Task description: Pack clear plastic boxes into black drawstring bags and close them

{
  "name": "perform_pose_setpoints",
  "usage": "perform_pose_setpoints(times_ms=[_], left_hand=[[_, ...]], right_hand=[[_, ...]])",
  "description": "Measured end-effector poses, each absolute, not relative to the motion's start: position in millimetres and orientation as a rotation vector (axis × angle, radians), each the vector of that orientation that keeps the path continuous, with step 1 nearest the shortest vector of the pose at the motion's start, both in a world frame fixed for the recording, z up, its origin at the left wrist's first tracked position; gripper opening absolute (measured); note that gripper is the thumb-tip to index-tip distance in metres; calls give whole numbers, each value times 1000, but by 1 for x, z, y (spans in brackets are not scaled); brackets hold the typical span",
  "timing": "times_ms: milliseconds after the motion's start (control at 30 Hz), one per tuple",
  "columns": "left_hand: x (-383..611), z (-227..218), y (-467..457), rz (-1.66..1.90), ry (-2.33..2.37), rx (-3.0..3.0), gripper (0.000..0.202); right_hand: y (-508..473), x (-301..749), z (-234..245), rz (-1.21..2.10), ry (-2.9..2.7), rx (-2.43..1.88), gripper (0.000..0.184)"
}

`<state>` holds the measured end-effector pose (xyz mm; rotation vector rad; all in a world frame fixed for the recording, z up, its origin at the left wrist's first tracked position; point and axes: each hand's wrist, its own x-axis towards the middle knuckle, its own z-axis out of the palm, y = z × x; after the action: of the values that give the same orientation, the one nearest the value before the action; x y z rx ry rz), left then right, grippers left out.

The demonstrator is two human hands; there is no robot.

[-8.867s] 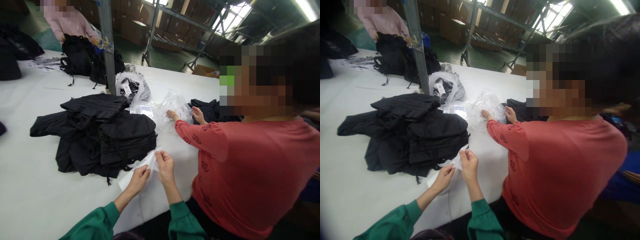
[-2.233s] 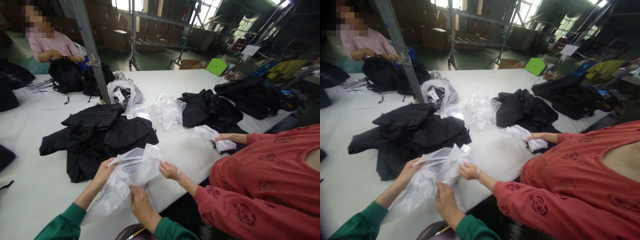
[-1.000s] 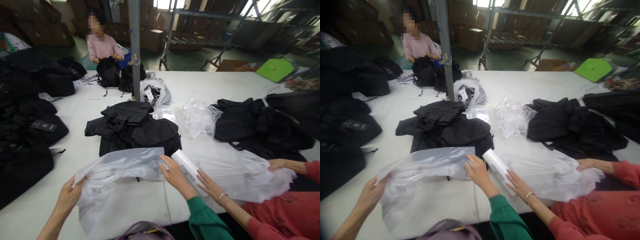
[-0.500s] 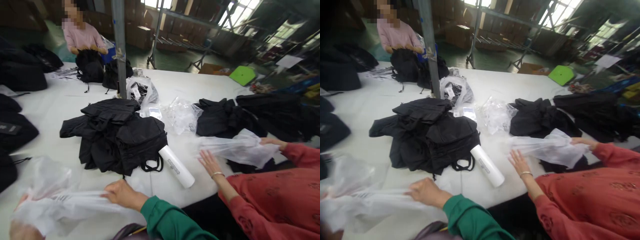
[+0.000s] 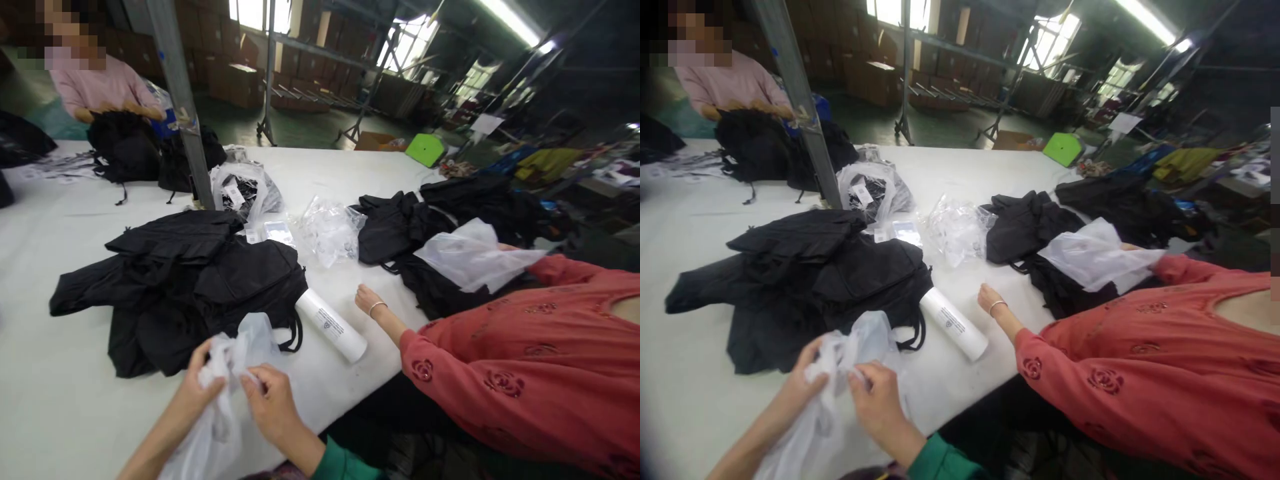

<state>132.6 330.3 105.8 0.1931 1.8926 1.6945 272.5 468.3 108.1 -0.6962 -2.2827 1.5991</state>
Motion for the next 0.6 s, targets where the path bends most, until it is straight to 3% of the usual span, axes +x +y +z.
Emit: perform_pose_setpoints(times_ms=[100,133,233,300,367,467,533,600], left_hand=[[166,101,375,1774,1657,34,51],[172,100,391,1814,1558,-62,50],[181,103,436,1852,1234,-234,54],[182,108,465,1794,1085,-202,51],[177,113,493,1723,1004,-75,46],[153,119,533,1532,975,375,41],[126,123,563,1341,1001,674,39],[91,125,599,1171,1105,824,38]], right_hand=[[467,277,119,1529,-2207,-657,34],[473,284,119,1466,-2248,-660,45],[499,301,107,1430,-2358,-690,103],[520,303,97,1548,-2258,-743,116],[545,296,90,1616,-2109,-801,93],[594,282,89,1536,-2009,-895,40],[635,273,87,1460,-1989,-951,26],[679,268,82,1461,-1908,-995,26]])
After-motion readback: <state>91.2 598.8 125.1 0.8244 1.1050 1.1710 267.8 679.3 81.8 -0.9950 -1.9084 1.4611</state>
